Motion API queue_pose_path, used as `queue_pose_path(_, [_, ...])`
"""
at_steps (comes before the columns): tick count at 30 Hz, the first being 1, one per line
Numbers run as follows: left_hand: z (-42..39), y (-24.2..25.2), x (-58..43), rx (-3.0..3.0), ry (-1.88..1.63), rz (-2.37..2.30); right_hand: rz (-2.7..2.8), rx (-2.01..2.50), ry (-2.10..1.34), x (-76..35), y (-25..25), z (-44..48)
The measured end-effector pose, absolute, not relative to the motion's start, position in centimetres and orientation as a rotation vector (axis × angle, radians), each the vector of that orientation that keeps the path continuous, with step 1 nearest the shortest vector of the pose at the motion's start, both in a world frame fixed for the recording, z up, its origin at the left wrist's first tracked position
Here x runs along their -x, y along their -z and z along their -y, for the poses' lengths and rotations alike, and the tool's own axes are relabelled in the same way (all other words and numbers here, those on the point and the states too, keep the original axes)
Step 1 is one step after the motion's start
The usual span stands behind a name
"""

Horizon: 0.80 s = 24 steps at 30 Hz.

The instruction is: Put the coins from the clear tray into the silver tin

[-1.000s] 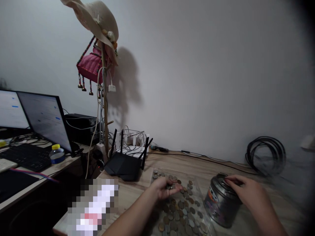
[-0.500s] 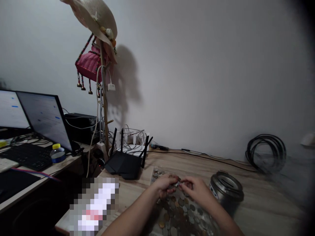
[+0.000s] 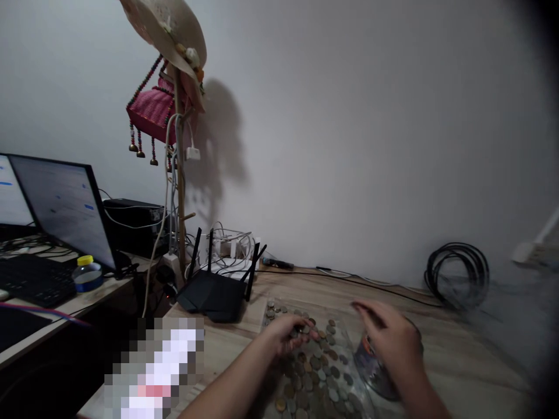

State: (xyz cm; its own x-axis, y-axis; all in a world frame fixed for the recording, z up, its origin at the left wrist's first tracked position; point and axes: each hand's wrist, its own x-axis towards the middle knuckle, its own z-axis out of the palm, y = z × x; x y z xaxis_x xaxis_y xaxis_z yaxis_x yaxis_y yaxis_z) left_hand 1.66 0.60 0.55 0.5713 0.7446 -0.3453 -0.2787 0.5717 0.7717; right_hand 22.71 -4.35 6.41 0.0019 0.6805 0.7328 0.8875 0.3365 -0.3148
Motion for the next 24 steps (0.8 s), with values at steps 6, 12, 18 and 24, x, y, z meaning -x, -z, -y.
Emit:
queue_pose_path(6, [-0.5, -0.3, -1.7, -0.597, -0.739, -0.686, 1.623, 1.809, 0.139, -31.8, -7.3, 3.6])
queue_pose_path(12, [-0.3, -0.7, -1.6, -0.654, -0.764, -0.708, 1.718, 1.777, 0.06, -32.7, -5.8, 2.5])
queue_pose_path(18, [-0.5, -0.5, -1.5, -0.802, -0.728, -0.698, 1.498, 1.638, 0.447, -30.0, -6.7, 3.4])
queue_pose_path(24, [-0.2, -0.5, -1.7, -0.974, -0.72, -0.711, 1.811, 1.391, 0.053, -21.2, -5.8, 3.9])
